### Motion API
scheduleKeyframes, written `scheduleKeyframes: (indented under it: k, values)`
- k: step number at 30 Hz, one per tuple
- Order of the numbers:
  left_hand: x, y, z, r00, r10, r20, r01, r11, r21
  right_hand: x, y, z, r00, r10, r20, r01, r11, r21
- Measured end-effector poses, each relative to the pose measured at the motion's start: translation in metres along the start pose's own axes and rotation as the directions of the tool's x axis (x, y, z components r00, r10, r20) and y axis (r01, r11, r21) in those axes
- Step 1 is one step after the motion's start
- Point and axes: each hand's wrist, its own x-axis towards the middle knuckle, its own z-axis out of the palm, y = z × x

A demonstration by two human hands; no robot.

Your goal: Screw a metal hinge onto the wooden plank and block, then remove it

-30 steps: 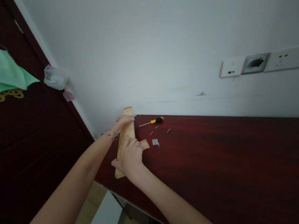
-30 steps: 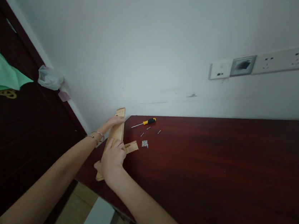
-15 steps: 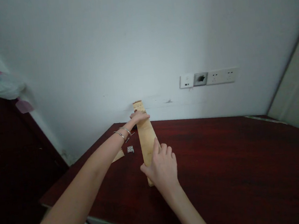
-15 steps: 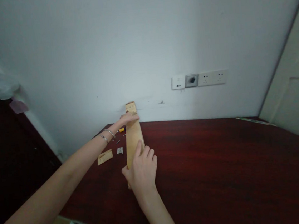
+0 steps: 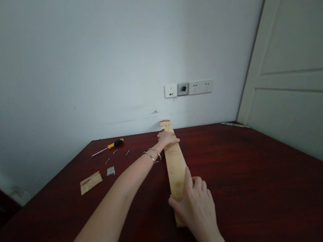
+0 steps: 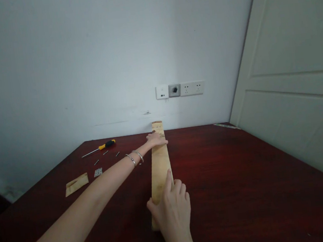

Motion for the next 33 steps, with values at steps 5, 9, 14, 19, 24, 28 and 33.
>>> scheduleKeyframes:
  k: [5, 9, 14, 19, 24, 28, 33]
  values:
    - [-0.005, 0.006, 0.014, 1.0, -0.016, 0.001, 0.016, 1.0, 0.023, -0.001, 0.008, 0.009, 1.0, 0.019, 0.021, -0.019, 1.0, 0.013]
    - [-0.003, 0.002, 0.021, 1.0, -0.018, 0.018, 0.017, 0.999, 0.037, 0.001, 0.009, 0.013, 0.999, 0.019, 0.043, -0.02, 0.999, 0.027]
    - [0.001, -0.002, 0.027, 1.0, -0.016, 0.025, 0.015, 0.998, 0.057, 0.003, 0.01, 0.016, 0.998, 0.014, 0.067, -0.017, 0.999, 0.044]
    - [0.003, -0.004, 0.03, 1.0, -0.002, 0.008, 0.002, 0.997, 0.083, 0.002, 0.011, 0.018, 0.998, 0.005, 0.064, -0.007, 0.999, 0.036]
    - [0.003, -0.007, 0.035, 1.0, 0.008, 0.01, -0.008, 0.996, 0.088, 0.002, 0.012, 0.017, 0.997, 0.0, 0.075, -0.002, 1.0, 0.024]
    - [0.003, -0.005, 0.036, 1.0, 0.012, 0.007, -0.012, 0.996, 0.091, 0.001, 0.012, 0.017, 0.997, 0.005, 0.072, -0.006, 1.0, 0.018]
    - [0.001, -0.004, 0.035, 1.0, 0.004, 0.004, -0.004, 0.996, 0.09, 0.002, 0.012, 0.017, 0.997, 0.011, 0.08, -0.012, 1.0, 0.008]
